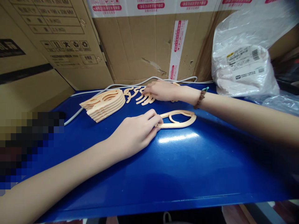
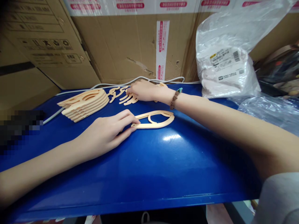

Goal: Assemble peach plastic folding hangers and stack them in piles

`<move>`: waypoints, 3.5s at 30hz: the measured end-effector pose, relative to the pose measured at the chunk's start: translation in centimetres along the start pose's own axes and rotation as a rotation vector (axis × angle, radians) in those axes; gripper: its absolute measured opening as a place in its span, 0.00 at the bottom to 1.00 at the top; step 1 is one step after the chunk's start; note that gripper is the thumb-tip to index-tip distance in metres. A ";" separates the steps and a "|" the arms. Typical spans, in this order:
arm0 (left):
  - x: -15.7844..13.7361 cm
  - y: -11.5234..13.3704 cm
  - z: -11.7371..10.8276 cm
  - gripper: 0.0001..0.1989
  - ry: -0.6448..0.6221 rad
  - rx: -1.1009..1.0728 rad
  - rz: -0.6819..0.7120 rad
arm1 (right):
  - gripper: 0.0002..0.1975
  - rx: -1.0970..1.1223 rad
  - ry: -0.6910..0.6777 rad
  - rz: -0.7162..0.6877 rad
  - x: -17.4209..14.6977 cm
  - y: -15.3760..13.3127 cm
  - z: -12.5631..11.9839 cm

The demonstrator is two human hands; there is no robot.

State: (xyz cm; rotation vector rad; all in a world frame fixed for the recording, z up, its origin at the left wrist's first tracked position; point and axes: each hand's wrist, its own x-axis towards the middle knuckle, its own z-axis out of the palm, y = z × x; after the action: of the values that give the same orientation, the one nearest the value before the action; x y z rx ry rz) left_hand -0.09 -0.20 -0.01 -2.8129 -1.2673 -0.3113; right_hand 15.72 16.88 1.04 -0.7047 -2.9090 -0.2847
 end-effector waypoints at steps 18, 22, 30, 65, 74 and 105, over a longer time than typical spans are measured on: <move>0.0 0.1 -0.1 0.11 -0.016 0.005 -0.005 | 0.13 -0.235 0.020 -0.002 0.1 0.3 -0.6; -0.1 0.1 -0.1 0.10 -0.015 0.000 0.003 | 0.12 -0.124 0.045 0.055 -0.4 0.6 -1.9; -0.1 0.1 -0.1 0.11 -0.009 -0.001 0.009 | 0.12 -0.030 0.121 0.146 -5.9 0.7 -5.8; 0.5 0.2 -0.6 0.18 0.262 0.304 0.222 | 0.07 1.142 0.262 0.422 -12.4 -9.9 -3.1; 0.0 0.9 -0.9 0.23 0.157 0.186 -0.151 | 0.11 0.950 0.388 0.430 -12.5 -10.2 -3.2; 0.3 0.3 -0.9 0.19 0.184 0.001 -0.462 | 0.14 -0.169 0.414 0.334 -13.2 -10.2 -2.3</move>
State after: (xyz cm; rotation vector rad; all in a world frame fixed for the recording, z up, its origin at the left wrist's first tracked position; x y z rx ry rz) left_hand 0.18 -0.27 0.91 -2.3868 -1.8497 -0.5669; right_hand 22.77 1.70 -0.59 -1.0041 -2.3529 -0.5635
